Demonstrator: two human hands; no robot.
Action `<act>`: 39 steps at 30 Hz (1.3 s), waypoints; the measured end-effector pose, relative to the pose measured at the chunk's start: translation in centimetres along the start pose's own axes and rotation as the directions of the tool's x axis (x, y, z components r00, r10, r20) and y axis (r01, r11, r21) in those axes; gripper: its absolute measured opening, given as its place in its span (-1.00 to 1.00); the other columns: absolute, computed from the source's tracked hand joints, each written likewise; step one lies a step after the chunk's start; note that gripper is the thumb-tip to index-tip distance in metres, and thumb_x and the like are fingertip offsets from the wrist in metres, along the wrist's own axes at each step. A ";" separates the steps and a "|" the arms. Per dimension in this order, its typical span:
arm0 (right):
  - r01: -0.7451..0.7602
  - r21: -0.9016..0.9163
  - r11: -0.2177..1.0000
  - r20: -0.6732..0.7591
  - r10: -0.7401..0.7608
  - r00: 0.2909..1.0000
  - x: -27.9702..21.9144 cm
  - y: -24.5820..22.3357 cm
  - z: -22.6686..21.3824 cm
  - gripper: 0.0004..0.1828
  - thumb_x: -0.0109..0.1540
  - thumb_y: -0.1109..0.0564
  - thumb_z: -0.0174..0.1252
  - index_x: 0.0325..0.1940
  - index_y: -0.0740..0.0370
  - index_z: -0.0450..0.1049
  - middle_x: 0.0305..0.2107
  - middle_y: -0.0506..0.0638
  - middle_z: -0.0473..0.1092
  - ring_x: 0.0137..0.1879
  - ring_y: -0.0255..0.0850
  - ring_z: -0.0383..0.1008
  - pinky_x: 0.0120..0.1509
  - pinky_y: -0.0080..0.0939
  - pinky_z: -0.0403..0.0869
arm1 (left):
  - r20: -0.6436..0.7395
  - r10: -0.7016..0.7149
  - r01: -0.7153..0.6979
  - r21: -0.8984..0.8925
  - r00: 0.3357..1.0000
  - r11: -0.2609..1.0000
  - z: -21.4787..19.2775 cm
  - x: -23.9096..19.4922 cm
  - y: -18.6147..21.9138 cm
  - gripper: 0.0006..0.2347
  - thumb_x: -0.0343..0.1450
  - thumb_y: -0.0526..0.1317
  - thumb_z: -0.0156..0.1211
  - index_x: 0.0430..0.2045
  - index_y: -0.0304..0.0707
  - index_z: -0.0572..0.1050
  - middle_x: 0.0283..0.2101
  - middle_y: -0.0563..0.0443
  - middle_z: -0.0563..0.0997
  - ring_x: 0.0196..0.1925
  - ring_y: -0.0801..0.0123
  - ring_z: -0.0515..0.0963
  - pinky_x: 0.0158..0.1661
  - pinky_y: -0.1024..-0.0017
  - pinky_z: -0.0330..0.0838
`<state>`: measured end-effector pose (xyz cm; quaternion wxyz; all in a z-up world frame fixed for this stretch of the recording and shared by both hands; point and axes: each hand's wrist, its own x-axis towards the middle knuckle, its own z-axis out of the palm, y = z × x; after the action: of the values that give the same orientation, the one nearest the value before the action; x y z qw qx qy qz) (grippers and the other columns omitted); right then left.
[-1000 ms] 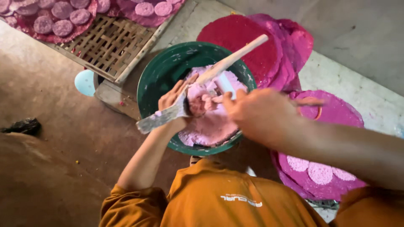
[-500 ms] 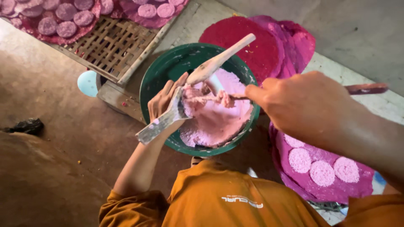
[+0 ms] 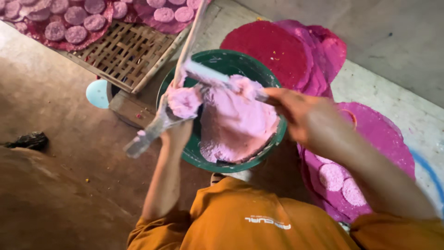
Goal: The person uses a wooden mold to press pink dough into small circular cakes and deposits them onto a large circular pink mat. They use a small stick to pack the dough and a circular ring to guide the placement on the mat.
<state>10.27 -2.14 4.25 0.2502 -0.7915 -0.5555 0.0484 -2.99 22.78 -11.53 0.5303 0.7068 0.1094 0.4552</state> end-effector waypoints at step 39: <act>-0.341 0.917 -0.209 0.395 0.340 0.853 -3.6 7.5 11.8 -0.56 0.37 0.18 -0.08 0.36 0.22 0.31 -0.61 -0.19 0.11 -0.60 -0.44 0.02 -0.57 -0.45 0.03 | 0.233 0.259 -0.330 0.831 0.937 0.448 -1.2 2.8 -4.9 -0.35 0.43 -0.18 0.29 0.42 -0.34 0.14 -0.06 -0.15 0.43 -0.19 0.24 0.55 -0.34 0.38 0.55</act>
<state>11.18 -3.27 -10.08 0.7210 -0.4657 -0.0998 0.5033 -0.72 27.38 -14.14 0.0254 0.8993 0.1773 0.3990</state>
